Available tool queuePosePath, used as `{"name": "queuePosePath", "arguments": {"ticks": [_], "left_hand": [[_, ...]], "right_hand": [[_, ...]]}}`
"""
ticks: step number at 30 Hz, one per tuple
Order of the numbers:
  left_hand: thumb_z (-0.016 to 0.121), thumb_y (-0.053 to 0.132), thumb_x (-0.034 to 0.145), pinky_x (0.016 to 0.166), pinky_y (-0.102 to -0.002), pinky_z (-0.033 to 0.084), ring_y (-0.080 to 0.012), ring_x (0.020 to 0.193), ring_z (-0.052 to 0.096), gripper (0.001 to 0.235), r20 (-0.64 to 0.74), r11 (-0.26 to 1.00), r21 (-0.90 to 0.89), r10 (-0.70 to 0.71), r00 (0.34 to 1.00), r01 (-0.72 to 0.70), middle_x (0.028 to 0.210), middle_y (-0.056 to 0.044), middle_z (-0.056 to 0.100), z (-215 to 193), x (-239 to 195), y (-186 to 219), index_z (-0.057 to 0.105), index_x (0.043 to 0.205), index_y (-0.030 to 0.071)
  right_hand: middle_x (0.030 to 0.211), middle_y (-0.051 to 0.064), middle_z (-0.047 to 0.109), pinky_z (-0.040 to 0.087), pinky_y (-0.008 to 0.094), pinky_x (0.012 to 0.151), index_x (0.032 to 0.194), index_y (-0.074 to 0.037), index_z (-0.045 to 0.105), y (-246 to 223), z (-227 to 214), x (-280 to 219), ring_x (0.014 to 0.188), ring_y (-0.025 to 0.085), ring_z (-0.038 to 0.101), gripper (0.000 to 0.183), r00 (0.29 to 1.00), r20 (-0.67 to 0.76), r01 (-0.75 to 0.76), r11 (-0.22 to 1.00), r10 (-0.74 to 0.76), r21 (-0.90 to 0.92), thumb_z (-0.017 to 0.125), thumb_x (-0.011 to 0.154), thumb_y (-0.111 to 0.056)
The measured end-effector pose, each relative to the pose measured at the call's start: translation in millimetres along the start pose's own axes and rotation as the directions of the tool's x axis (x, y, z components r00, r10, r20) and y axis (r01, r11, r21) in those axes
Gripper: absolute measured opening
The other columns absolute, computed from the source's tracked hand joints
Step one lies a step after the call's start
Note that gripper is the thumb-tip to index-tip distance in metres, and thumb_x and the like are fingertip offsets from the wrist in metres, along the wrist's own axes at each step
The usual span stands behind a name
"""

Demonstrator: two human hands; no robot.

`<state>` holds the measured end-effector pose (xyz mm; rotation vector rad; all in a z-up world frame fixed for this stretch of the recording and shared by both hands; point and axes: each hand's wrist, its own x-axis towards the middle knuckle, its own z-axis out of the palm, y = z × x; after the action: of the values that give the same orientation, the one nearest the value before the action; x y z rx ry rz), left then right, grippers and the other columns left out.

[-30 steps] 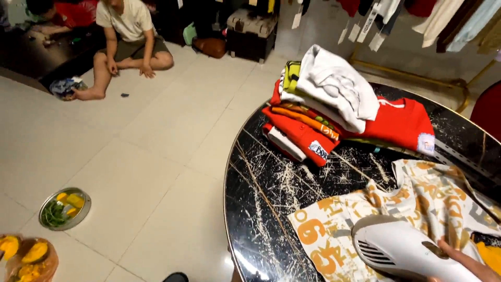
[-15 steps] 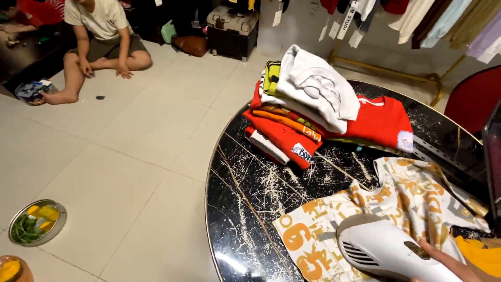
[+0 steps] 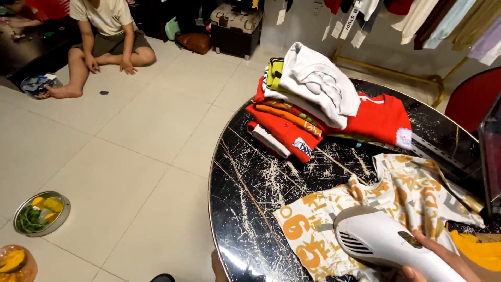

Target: Steaming a patterned t-shirt on a table using a handheld garment steamer

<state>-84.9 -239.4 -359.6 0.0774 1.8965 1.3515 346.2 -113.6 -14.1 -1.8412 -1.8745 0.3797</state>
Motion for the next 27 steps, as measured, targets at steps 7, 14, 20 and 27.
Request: {"name": "queuePosePath", "arguments": {"ticks": [7,14,20,27], "left_hand": [[0.06,0.014,0.101,0.088,-0.035,0.058,-0.0304,0.1,0.071,0.018,-0.138,0.849,-0.523,0.002,0.99,-0.075,0.113,-0.01,0.067,6.6,73.5,135.7,0.063,0.116,0.006],[0.062,0.016,0.098,0.101,-0.027,0.051,-0.0119,0.108,0.065,0.024,-0.435,0.686,-0.451,0.389,0.812,-0.571,0.124,-0.004,0.064,-16.9,-33.1,326.6,0.059,0.121,0.011],[0.07,0.025,0.093,0.087,-0.033,0.054,-0.0159,0.098,0.069,0.028,0.294,0.57,-0.068,0.796,0.53,-0.819,0.116,-0.003,0.068,51.5,-120.3,403.6,0.065,0.119,0.017],[0.057,0.044,0.102,0.109,-0.051,0.046,-0.0363,0.123,0.057,0.049,0.914,0.08,0.339,0.206,0.349,-0.937,0.137,-0.023,0.056,137.5,-204.7,423.4,0.063,0.127,0.002]], "right_hand": [[0.146,-0.007,0.067,0.047,0.03,0.113,0.148,-0.031,0.057,55.3,2.7,37.1,0.133,0.009,0.063,0.102,0.971,0.241,0.034,0.983,0.011,-0.179,0.093,0.054,-0.042],[0.086,-0.008,0.093,0.06,0.023,0.082,0.151,-0.034,0.059,32.8,-0.7,35.3,0.075,0.004,0.072,0.094,0.954,0.274,-0.069,0.979,0.12,-0.191,0.092,0.064,-0.033],[0.127,-0.003,0.076,0.055,0.027,0.094,0.147,-0.027,0.061,-0.6,-6.0,16.3,0.103,0.008,0.074,0.085,0.975,0.036,0.221,0.958,-0.219,-0.181,0.083,0.065,-0.037],[0.103,-0.007,0.093,0.055,0.022,0.092,0.149,-0.038,0.064,56.9,14.4,44.0,0.092,0.003,0.075,0.093,0.954,0.241,-0.145,0.977,0.18,-0.157,0.096,0.062,-0.031]]}}
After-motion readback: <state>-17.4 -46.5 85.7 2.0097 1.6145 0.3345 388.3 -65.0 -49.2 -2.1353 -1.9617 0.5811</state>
